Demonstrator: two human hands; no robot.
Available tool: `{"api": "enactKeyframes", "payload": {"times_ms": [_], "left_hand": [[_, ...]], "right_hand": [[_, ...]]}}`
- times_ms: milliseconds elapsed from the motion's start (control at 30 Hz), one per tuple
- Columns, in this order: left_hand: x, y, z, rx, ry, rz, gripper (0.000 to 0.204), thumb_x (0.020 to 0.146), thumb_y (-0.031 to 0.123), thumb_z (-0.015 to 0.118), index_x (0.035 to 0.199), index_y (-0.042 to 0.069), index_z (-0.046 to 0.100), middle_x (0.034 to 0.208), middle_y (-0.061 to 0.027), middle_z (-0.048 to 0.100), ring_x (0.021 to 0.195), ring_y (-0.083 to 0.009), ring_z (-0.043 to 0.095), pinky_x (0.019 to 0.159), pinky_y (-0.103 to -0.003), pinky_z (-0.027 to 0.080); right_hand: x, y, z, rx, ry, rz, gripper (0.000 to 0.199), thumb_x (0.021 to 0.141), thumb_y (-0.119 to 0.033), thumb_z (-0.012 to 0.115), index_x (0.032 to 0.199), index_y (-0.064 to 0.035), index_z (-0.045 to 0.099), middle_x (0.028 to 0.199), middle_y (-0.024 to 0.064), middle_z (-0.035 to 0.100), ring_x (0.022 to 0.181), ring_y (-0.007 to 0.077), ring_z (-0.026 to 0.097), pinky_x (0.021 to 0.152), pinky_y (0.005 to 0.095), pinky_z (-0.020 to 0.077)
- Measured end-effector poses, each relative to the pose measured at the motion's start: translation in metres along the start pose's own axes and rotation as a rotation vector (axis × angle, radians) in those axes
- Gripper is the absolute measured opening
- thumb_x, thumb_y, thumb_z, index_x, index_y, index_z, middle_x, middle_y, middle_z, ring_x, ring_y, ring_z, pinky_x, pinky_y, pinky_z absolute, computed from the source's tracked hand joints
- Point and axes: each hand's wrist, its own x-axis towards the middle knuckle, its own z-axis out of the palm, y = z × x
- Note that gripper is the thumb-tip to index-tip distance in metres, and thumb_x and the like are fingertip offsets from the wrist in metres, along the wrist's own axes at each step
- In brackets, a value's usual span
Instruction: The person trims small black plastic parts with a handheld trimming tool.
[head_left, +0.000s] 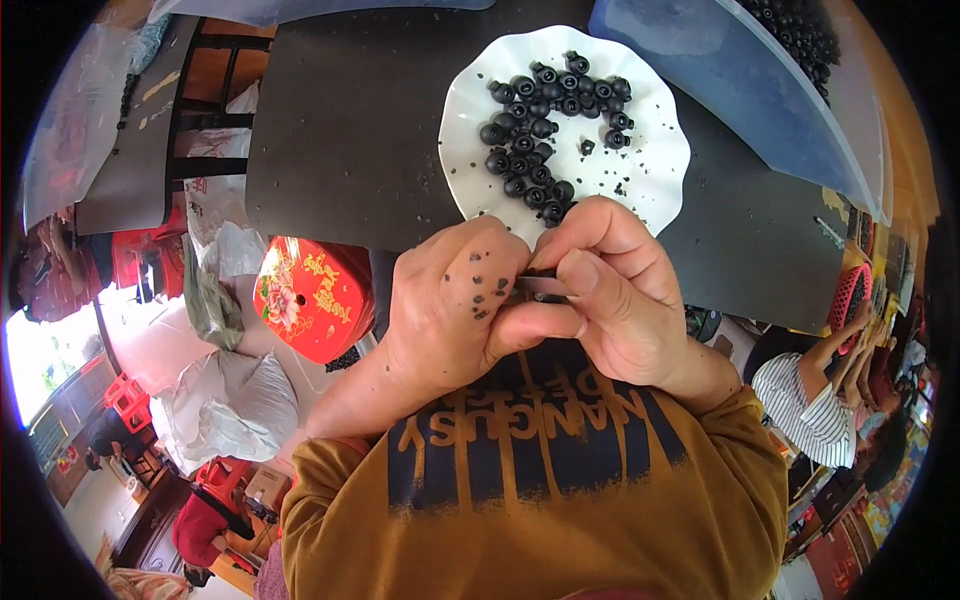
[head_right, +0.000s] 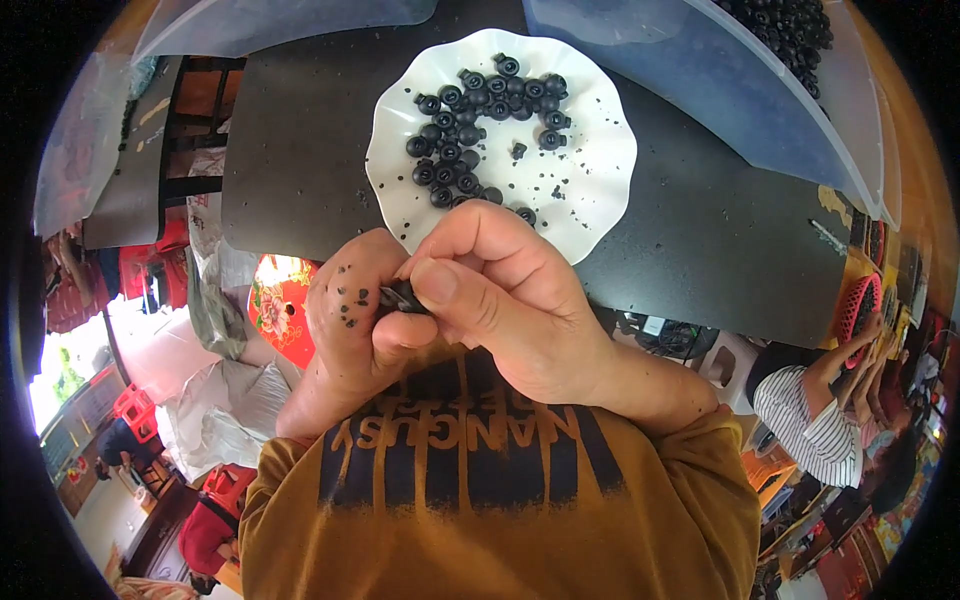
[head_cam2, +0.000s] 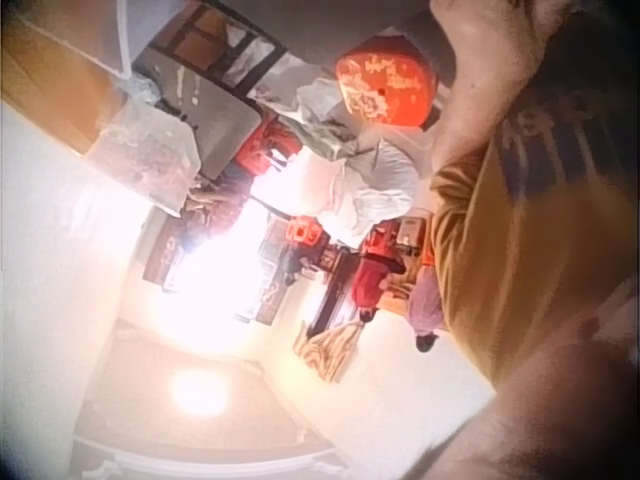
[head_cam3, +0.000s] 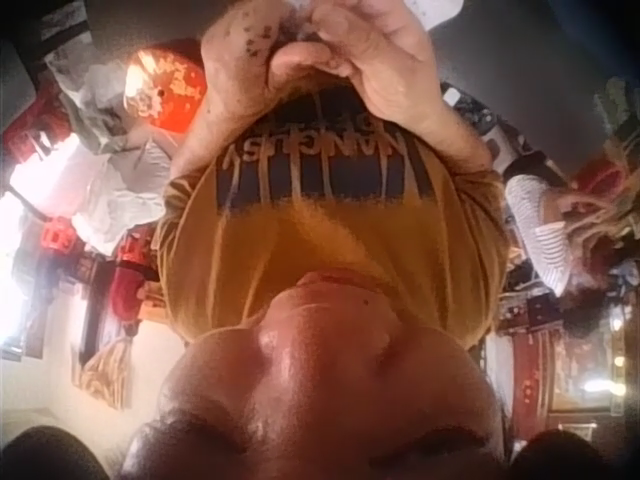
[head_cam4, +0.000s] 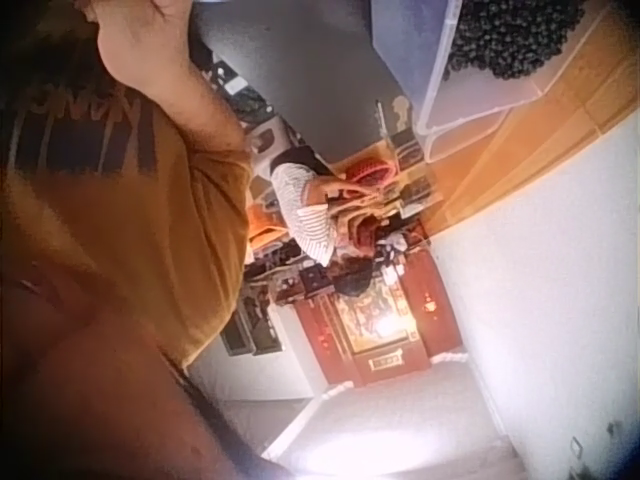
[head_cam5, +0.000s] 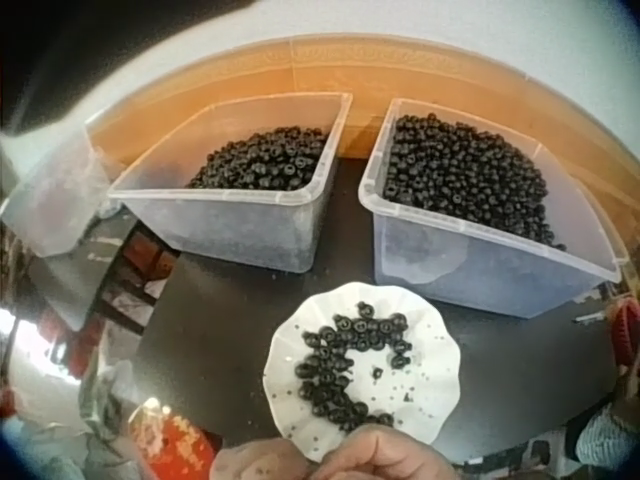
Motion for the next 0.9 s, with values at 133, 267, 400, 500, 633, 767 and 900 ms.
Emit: {"api": "enactKeyframes", "payload": {"times_ms": [133,267,400,500,633,767,900], "left_hand": [[-0.002,-0.002,0.002,0.001,0.005,-0.005,0.046,0.065,0.047,0.066,0.073,0.006,0.047,0.057,-0.0059,0.044,0.046,-0.0235,0.046,0.041,-0.032,0.037],[-0.003,-0.002,0.002,0.001,-0.008,-0.019,0.046,0.064,0.047,0.067,0.071,0.006,0.047,0.057,-0.0058,0.043,0.045,-0.0232,0.046,0.040,-0.032,0.037],[-0.005,-0.002,0.003,-0.049,-0.021,-0.064,0.046,0.064,0.046,0.067,0.070,0.005,0.047,0.056,-0.0059,0.043,0.045,-0.0228,0.045,0.040,-0.032,0.037],[-0.004,-0.003,0.003,-0.056,-0.019,-0.047,0.046,0.065,0.046,0.067,0.070,0.005,0.047,0.056,-0.0060,0.043,0.045,-0.0228,0.045,0.040,-0.032,0.036],[-0.005,-0.006,0.006,-0.017,0.009,0.007,0.046,0.066,0.047,0.065,0.071,0.005,0.047,0.057,-0.0063,0.043,0.046,-0.0235,0.046,0.040,-0.032,0.036],[-0.006,-0.007,0.007,0.002,0.017,0.018,0.046,0.068,0.047,0.064,0.072,0.005,0.047,0.058,-0.0066,0.044,0.046,-0.0241,0.046,0.040,-0.032,0.037],[-0.010,-0.010,0.012,0.103,0.064,0.064,0.045,0.071,0.046,0.063,0.073,0.004,0.047,0.060,-0.0071,0.044,0.046,-0.0245,0.046,0.040,-0.032,0.037]], "right_hand": [[-0.001,0.001,-0.002,0.080,-0.017,0.011,0.013,0.092,-0.017,0.046,0.098,-0.0047,0.047,0.087,0.0004,0.057,0.085,0.0084,0.061,0.054,0.0117,0.0386],[-0.002,-0.004,0.001,0.063,0.068,0.082,0.016,0.089,-0.017,0.051,0.093,-0.0023,0.048,0.084,0.0035,0.053,0.071,0.0050,0.049,0.061,0.0159,0.0394],[-0.001,-0.001,-0.002,0.084,0.010,0.067,0.016,0.089,-0.017,0.051,0.094,-0.0023,0.048,0.083,0.0032,0.052,0.070,0.0054,0.047,0.062,0.0167,0.0397],[-0.001,0.002,-0.005,0.076,0.006,0.053,0.015,0.089,-0.017,0.051,0.093,-0.0024,0.048,0.083,0.0031,0.052,0.071,0.0052,0.047,0.063,0.0167,0.0397],[-0.001,0.002,-0.003,0.025,0.006,0.023,0.013,0.091,-0.019,0.048,0.094,-0.0062,0.049,0.077,-0.0018,0.057,0.071,0.0012,0.056,0.052,0.0148,0.0333],[-0.001,0.003,-0.001,0.054,0.055,0.051,0.012,0.091,-0.018,0.049,0.093,-0.0061,0.049,0.077,-0.0018,0.056,0.071,0.0015,0.057,0.052,0.0144,0.0331],[0.000,0.007,-0.007,0.054,0.021,0.003,0.013,0.091,-0.018,0.049,0.093,-0.0061,0.049,0.079,-0.0012,0.057,0.071,0.0016,0.057,0.051,0.0140,0.0332]]}}
